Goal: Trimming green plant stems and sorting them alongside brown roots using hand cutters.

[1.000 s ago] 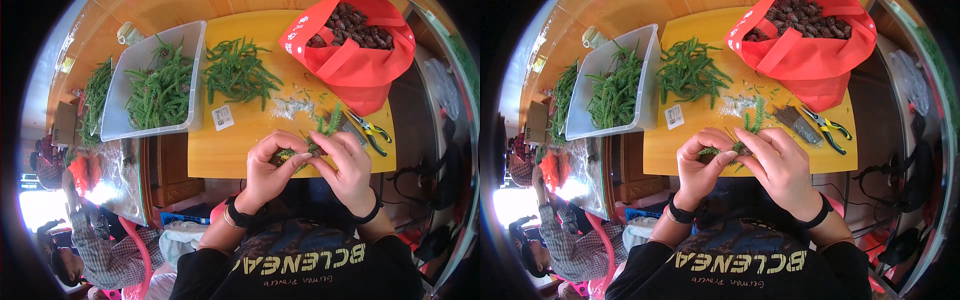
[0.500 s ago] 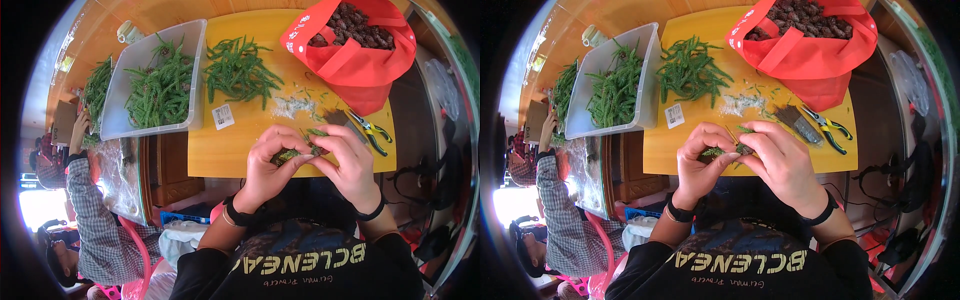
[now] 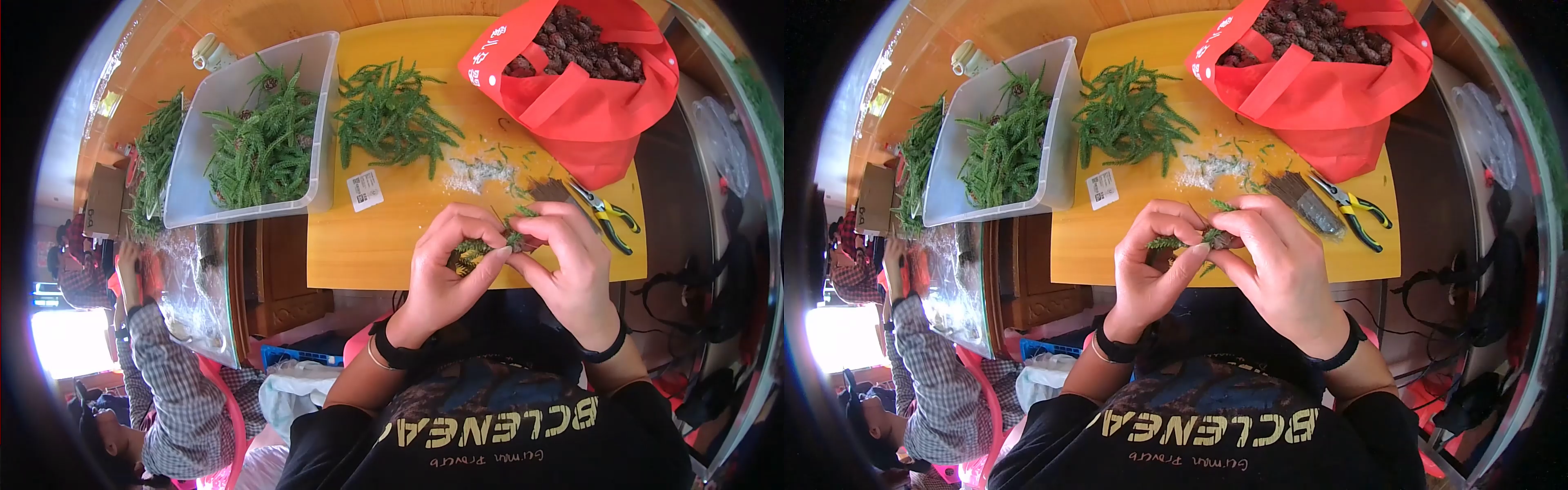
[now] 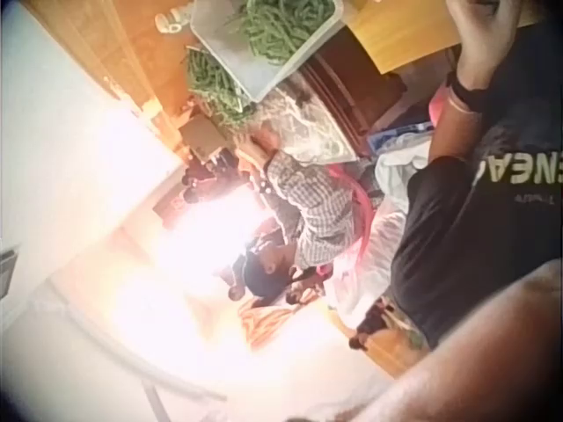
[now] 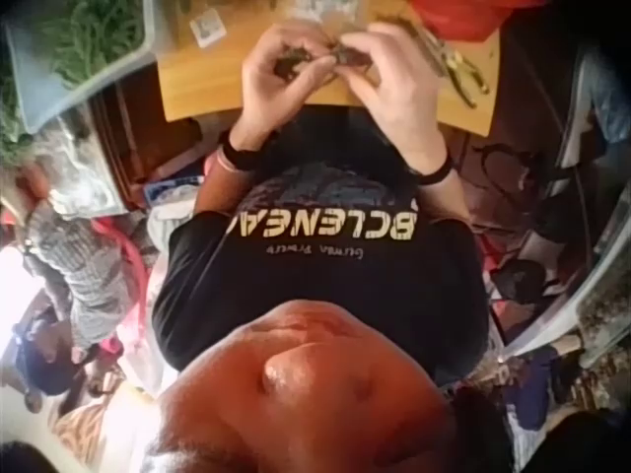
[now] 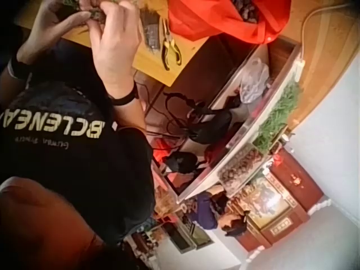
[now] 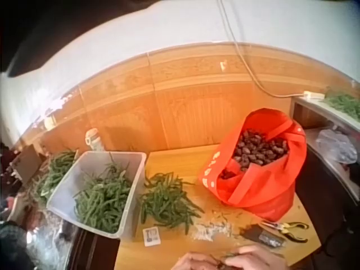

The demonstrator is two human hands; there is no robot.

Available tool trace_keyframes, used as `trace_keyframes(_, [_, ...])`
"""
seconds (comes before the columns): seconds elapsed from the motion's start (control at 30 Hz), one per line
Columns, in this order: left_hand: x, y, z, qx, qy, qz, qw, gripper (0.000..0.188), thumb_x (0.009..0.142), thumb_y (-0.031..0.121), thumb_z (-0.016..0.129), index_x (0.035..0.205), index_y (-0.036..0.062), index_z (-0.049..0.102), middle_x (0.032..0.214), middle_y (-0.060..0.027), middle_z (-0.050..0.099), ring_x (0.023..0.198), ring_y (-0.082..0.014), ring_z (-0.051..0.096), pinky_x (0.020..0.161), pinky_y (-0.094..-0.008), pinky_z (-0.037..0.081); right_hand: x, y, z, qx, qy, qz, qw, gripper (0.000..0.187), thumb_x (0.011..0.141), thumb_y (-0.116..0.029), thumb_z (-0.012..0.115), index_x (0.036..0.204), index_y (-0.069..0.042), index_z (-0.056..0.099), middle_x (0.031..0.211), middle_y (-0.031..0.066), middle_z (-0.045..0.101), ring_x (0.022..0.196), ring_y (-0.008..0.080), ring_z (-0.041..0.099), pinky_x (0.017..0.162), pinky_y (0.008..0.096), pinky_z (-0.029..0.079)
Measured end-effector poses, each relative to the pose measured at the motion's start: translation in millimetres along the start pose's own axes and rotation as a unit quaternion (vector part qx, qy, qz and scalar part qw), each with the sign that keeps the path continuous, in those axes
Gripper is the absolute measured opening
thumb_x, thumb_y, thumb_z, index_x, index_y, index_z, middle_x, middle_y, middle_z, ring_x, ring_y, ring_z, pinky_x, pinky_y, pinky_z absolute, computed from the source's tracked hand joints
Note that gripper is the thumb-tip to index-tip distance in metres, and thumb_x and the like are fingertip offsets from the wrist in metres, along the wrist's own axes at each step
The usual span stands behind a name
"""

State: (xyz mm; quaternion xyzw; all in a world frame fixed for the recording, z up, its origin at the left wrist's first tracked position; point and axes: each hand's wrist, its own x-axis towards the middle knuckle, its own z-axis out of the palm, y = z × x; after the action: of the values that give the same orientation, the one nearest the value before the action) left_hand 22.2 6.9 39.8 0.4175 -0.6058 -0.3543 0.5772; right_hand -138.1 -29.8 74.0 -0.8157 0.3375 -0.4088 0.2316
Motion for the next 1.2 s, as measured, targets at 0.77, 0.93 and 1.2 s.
trace_keyframes(0.77, [3.5, -0.7, 14.2, 0.018, 0.029, -0.007, 0.999, 0.052, 0.056, 0.014, 0.088, 0.087, 0.0048, 0.047, 0.092, -0.0055, 0.049, 0.084, -0.0129, 0.050, 0.078, -0.0265, 0.045, 1.8, -5.0, -1.8, -0.037, 0.007, -0.005, 0.999, 0.037, 0.059, -0.003, 0.079, 0.090, -0.001, 0.059, 0.090, 0.0114, 0.058, 0.070, 0.0217, 0.062, 0.060, 0.0292, 0.051])
trace_keyframes(0.93, [4.2, 1.1, 17.7, 0.022, 0.032, -0.068, 0.997, 0.047, 0.061, 0.011, 0.085, 0.087, 0.0047, 0.046, 0.089, -0.0053, 0.050, 0.084, -0.0113, 0.051, 0.077, -0.0257, 0.045, 1.9, -3.9, -6.3, -0.054, 0.004, -0.020, 0.998, 0.037, 0.059, -0.004, 0.079, 0.090, -0.001, 0.059, 0.092, 0.0124, 0.058, 0.073, 0.0224, 0.063, 0.061, 0.0292, 0.052])
trace_keyframes(1.2, [7.6, 0.5, 3.3, 0.017, -0.047, 0.046, 0.998, 0.042, 0.065, 0.004, 0.080, 0.095, 0.0027, 0.051, 0.095, -0.0092, 0.055, 0.089, -0.0192, 0.056, 0.079, -0.0307, 0.047, 0.9, 0.0, -11.4, 0.020, 0.008, 0.030, 0.999, 0.036, 0.062, -0.006, 0.079, 0.091, -0.003, 0.059, 0.092, 0.0117, 0.058, 0.075, 0.0244, 0.063, 0.064, 0.0310, 0.052])
